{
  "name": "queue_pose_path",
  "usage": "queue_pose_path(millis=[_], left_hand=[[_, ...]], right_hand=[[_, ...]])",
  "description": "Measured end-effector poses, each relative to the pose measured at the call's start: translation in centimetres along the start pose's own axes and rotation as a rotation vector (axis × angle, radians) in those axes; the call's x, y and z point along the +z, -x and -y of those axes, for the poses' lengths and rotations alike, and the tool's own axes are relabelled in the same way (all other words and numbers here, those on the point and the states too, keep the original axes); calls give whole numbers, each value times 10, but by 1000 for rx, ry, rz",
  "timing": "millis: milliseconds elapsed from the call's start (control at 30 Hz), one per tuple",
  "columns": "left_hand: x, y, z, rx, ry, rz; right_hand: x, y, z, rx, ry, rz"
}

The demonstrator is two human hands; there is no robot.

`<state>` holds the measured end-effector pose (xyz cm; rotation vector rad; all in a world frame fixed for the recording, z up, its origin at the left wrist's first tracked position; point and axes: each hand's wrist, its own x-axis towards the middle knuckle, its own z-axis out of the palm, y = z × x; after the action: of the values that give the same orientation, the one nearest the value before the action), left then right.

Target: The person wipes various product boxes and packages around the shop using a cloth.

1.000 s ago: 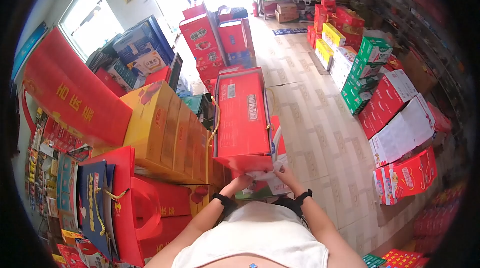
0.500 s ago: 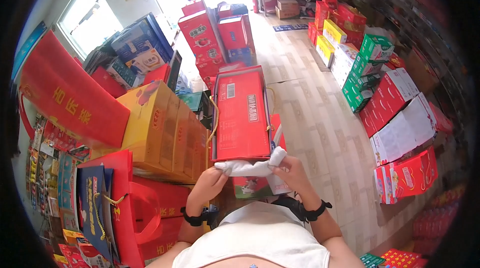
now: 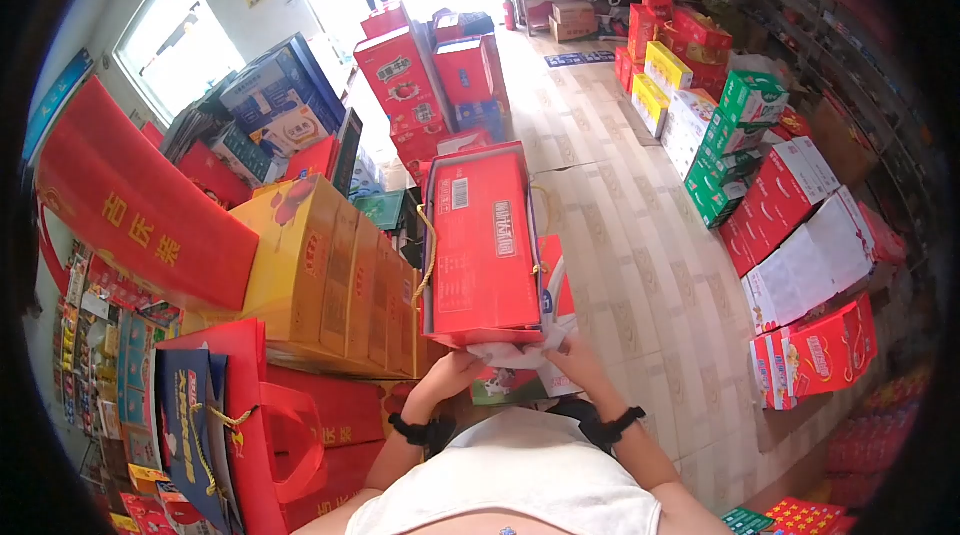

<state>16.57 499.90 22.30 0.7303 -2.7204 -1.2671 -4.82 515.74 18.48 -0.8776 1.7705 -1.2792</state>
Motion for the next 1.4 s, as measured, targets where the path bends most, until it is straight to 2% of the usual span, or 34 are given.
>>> queue_pose_path(millis=[67, 200, 233, 300, 400, 433, 500, 567, 633, 700, 767, 800, 867, 900, 967, 1033, 1100, 1133, 1167, 1233, 1300, 1367, 1400], left_hand=[[20, -9, 22, -27, 41, 47], [55, -22, 60, -102, 62, 102], [70, -25, 83, -104, 60, 103], [100, -31, 127, 92, 36, 54], [104, -33, 132, 61, -26, 38], [93, -32, 120, 60, -26, 33], [63, -18, 87, -75, 87, 48], [29, -2, 35, -61, 197, -37], [10, 7, 21, -62, 157, -166], [-4, 15, 23, 108, 40, -317], [-28, 22, 5, 235, -5, -439], [-41, 26, -9, 231, -1, -440], [-65, 30, -37, 253, 37, -582], [-72, 28, -44, 250, 36, -583], [-80, 24, -52, 265, 90, -765], [-71, 16, -36, 251, 65, -795], [-56, 2, -29, 40, 247, -867], [-52, 1, -18, -23, 160, -751], [-46, -4, -6, -22, 160, -756], [-30, -18, 11, 58, 180, -663], [-13, -24, 23, 131, 198, -715], [5, -26, 43, -168, 298, -533], [26, -33, 75, -128, 264, -582]], right_hand=[[13, -16, -69, 144, 170, -32], [16, -28, -92, 143, 218, -4], [13, -31, -95, 199, 205, 63], [11, -33, -105, 256, 191, 129], [11, -39, -116, 294, 327, 242], [11, -36, -113, 259, 296, 215], [15, -23, -105, 233, 265, 200], [18, -14, -73, 103, 75, 131], [16, -9, -41, 94, 79, 137], [14, 5, 5, 91, 83, 141], [13, 19, 54, -27, 102, 126], [17, 18, 56, -25, 104, 129], [26, 15, 59, -411, 282, 42], [31, 16, 73, -412, 281, 45], [40, 20, 110, -238, 134, 161], [56, 6, 91, -264, 98, 169], [66, -2, 81, -298, 64, 184], [68, -2, 81, -303, 87, 181], [70, -4, 80, -308, 110, 175], [70, -5, 75, -302, 174, 177], [71, -7, 63, -290, 234, 174], [74, -16, 37, -180, 194, 249], [73, -21, 23, -176, 194, 242]])
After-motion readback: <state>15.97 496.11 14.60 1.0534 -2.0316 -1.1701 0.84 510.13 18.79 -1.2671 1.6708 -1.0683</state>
